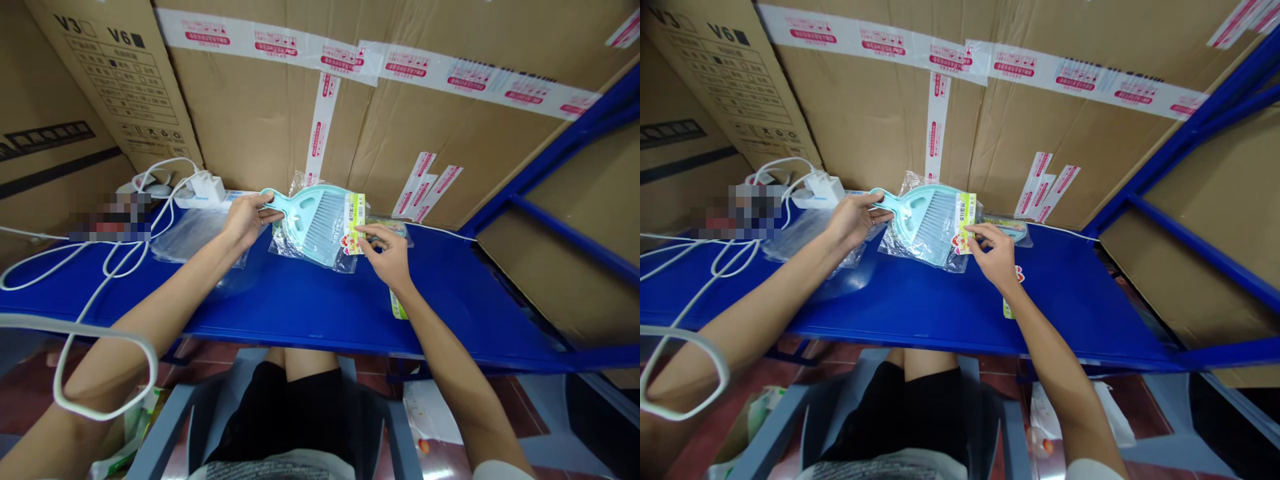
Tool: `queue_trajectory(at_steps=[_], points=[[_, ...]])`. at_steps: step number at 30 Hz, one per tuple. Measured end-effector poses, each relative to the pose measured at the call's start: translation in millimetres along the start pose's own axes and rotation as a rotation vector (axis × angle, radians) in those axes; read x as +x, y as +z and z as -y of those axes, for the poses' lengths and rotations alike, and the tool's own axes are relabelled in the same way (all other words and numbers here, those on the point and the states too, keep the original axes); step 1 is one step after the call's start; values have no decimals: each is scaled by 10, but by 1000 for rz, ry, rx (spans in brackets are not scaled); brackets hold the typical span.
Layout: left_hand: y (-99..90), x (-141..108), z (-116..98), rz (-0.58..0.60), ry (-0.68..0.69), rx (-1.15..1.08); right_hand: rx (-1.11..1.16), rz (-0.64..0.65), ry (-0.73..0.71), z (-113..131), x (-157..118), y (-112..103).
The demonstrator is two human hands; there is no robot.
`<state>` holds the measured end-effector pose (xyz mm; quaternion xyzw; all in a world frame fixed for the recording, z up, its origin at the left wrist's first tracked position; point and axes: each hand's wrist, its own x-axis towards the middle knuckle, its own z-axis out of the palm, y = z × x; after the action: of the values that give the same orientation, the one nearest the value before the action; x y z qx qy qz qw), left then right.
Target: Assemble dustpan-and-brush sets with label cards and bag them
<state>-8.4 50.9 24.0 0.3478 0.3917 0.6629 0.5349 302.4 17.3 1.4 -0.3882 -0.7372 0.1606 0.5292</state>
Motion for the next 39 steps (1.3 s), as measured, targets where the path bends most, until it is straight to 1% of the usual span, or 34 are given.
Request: queue_trajectory(at_steps=[2, 5, 7, 9, 10, 13, 15, 18, 21, 24, 28, 30, 33, 35, 39], points=[[-1, 2, 8, -4, -7, 1, 46, 50, 54, 5, 5, -8], [-5, 6, 18, -11, -11, 4, 187, 194, 203, -14, 7, -16], [-7, 7, 21, -15, -6, 2, 270, 222, 287, -35, 1, -9], [-6, 7, 23, -20, -1, 3, 324, 189, 319, -48, -9, 5], [-5, 7, 25, -23, 2, 5, 337, 169, 312, -49, -13, 12], [3, 2, 33, -25, 4, 5, 328, 129, 244, -40, -22, 31], [10, -3, 38, -23, -7, 1, 319, 123, 222, -40, -27, 41], [16, -9, 41, -30, -22, 5, 334, 112, 250, -63, -35, 58], [23, -19, 49, -30, -9, 10, 333, 50, 245, -87, -43, 85], [40, -43, 64, -16, -9, 16, 281, 1, 216, -76, -58, 122], [70, -84, 82, -4, -6, 20, 117, -101, 163, -2, -87, 163], [77, -94, 86, -4, -6, 26, 71, -134, 141, 37, -95, 165], [76, -92, 87, -6, -2, 25, 98, -145, 168, 50, -88, 136], [72, -84, 87, -10, -3, 18, 149, -157, 190, 19, -74, 108], [66, -75, 90, -15, -9, 12, 214, -168, 191, -53, -63, 92]])
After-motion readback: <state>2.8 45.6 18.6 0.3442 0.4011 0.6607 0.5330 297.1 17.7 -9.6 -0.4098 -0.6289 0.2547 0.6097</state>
